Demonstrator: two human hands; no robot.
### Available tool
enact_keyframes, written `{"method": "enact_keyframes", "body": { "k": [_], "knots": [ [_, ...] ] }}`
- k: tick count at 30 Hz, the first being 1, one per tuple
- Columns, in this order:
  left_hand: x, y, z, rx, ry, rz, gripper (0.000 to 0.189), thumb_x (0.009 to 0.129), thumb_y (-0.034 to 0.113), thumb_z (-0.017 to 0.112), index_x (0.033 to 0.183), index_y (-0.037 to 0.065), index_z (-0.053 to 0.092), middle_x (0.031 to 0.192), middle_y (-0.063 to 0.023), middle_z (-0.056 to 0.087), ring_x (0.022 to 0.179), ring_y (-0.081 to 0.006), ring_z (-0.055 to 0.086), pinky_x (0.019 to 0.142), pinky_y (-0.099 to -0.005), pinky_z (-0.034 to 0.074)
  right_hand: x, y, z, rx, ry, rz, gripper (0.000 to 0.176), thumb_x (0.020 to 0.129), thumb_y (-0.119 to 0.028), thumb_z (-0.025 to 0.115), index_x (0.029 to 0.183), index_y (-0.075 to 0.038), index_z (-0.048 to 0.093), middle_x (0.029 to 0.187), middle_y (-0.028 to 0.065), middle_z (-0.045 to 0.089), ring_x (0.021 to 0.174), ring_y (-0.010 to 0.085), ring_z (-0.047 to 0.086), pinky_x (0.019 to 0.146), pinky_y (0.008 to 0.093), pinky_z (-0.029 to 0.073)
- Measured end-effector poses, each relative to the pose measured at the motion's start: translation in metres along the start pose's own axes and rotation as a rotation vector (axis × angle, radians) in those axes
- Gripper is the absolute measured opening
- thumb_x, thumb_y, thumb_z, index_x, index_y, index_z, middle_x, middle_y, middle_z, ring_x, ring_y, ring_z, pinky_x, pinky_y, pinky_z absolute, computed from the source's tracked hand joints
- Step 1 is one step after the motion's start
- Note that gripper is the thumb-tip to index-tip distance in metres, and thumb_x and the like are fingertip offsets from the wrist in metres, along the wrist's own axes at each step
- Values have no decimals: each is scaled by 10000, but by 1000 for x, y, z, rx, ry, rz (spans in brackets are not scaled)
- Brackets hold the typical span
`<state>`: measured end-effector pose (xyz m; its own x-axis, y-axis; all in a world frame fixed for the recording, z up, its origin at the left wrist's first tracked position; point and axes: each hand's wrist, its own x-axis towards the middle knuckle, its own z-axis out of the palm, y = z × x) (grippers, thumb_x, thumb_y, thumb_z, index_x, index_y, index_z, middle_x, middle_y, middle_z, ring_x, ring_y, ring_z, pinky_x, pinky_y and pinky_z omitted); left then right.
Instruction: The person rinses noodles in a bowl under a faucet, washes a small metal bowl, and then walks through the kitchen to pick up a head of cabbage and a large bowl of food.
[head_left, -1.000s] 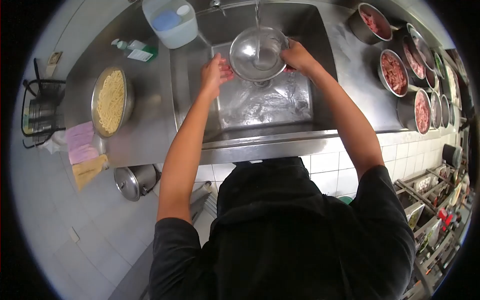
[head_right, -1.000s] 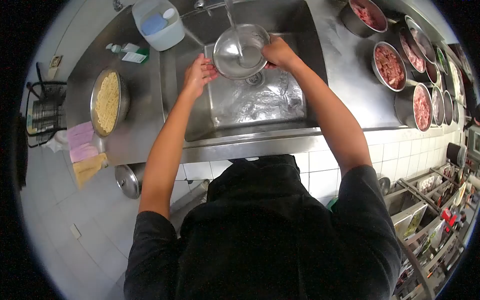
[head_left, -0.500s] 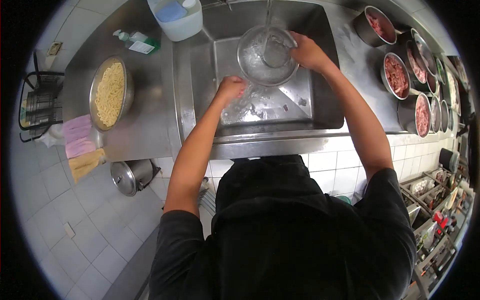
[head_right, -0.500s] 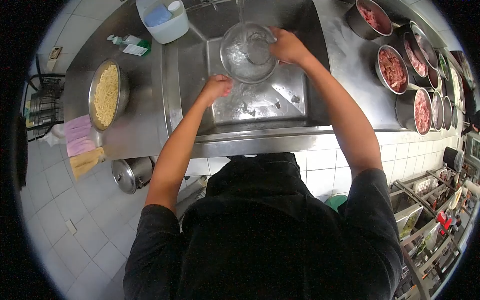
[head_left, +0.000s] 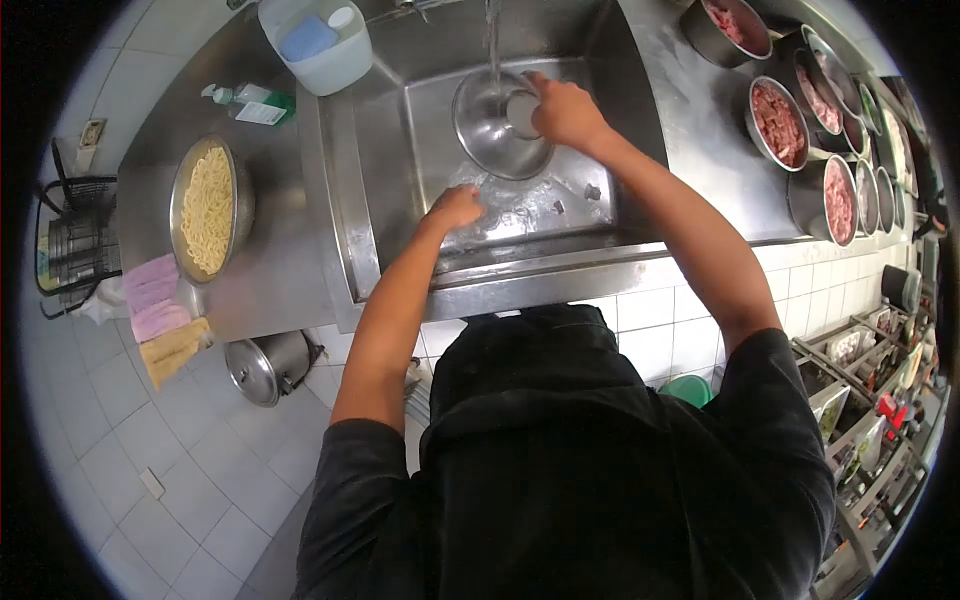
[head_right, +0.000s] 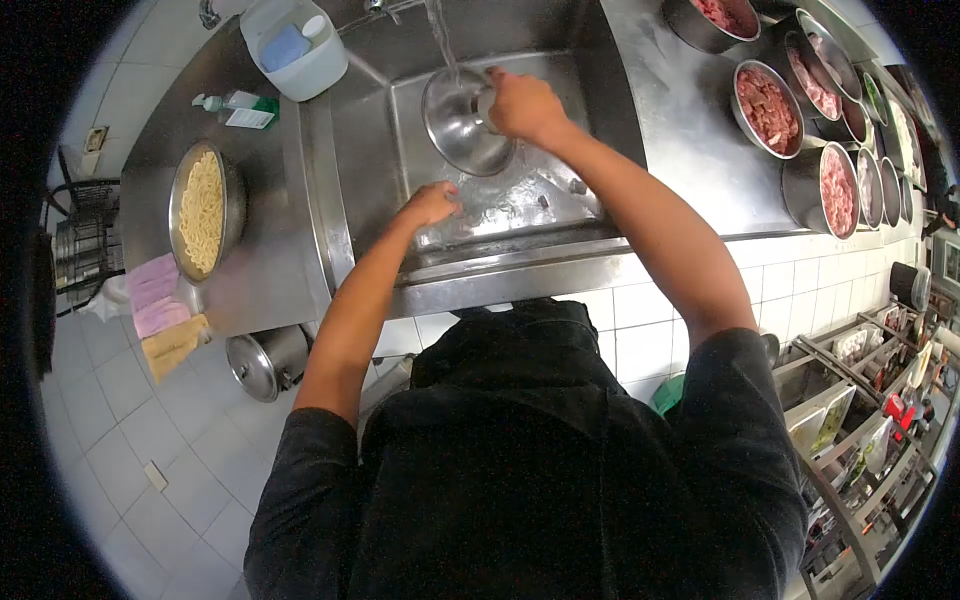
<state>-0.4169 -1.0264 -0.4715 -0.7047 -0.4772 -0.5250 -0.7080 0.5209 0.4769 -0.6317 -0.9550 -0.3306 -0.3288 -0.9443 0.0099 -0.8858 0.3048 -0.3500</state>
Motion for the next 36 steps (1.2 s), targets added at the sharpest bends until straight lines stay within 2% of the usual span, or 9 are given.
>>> {"method": "enact_keyframes", "body": {
  "k": [2,5,10,17,20,22,24,27,36],
  "knots": [
    [10,2,-12,-48,-23,-10,342,690,263,598,952,44,613,963,-169,610,905,-281,584,793,-358,447,8,9,-7,687,-224,391,370,715,-35,465,1083,4,471,693,168,595,500,240,599,427,332,496],
    [12,15,-37,-122,-80,-51,276,694,255,572,886,68,638,957,-146,617,909,-279,584,797,-360,449,11,20,10,1102,-316,515,292,719,-29,443,1001,34,482,592,123,557,396,179,542,340,274,442],
    [41,-8,-44,61,36,42,291,741,312,558,949,118,620,1020,-80,610,930,-259,575,804,-333,444,10,21,16,1291,-329,538,276,703,-12,498,976,20,473,648,99,552,433,139,530,355,238,419],
    [65,24,-61,-112,253,242,384,760,312,540,1080,102,564,1069,-117,584,990,-286,548,848,-352,427,-4,47,-9,1343,-160,496,268,730,-11,513,993,9,465,701,75,541,488,124,502,372,222,396],
    [74,53,-53,-56,241,190,411,724,290,573,1081,87,563,1065,-152,578,994,-303,542,858,-359,420,-24,62,-38,1095,-92,435,411,734,-20,484,1143,-45,444,711,62,545,574,143,550,422,256,437],
    [91,58,-36,74,229,380,381,701,267,600,1035,84,592,1005,-163,600,925,-279,579,810,-344,444,-43,71,-46,948,-14,412,478,730,-20,476,1200,-91,430,709,70,547,598,167,572,440,281,457],
    [93,83,-23,-109,101,266,348,687,246,613,993,79,608,970,-153,612,880,-258,592,776,-335,454,-64,81,-53,34,383,-155,597,702,-25,491,1260,-216,397,828,103,569,618,236,596,501,331,493],
    [105,105,11,-335,-101,120,256,658,208,652,876,72,641,859,-111,639,767,-193,604,675,-318,467,-101,66,-70,-261,222,-89,655,658,-25,524,1250,-277,404,934,103,557,560,288,583,502,353,503],
    [96,151,12,-527,-167,256,239,790,230,599,941,46,613,774,-17,579,659,-107,494,561,-252,408,-108,77,-71,-25,546,112,616,687,5,510,1250,-217,390,980,133,560,675,326,592,582,388,507]
  ]
}}
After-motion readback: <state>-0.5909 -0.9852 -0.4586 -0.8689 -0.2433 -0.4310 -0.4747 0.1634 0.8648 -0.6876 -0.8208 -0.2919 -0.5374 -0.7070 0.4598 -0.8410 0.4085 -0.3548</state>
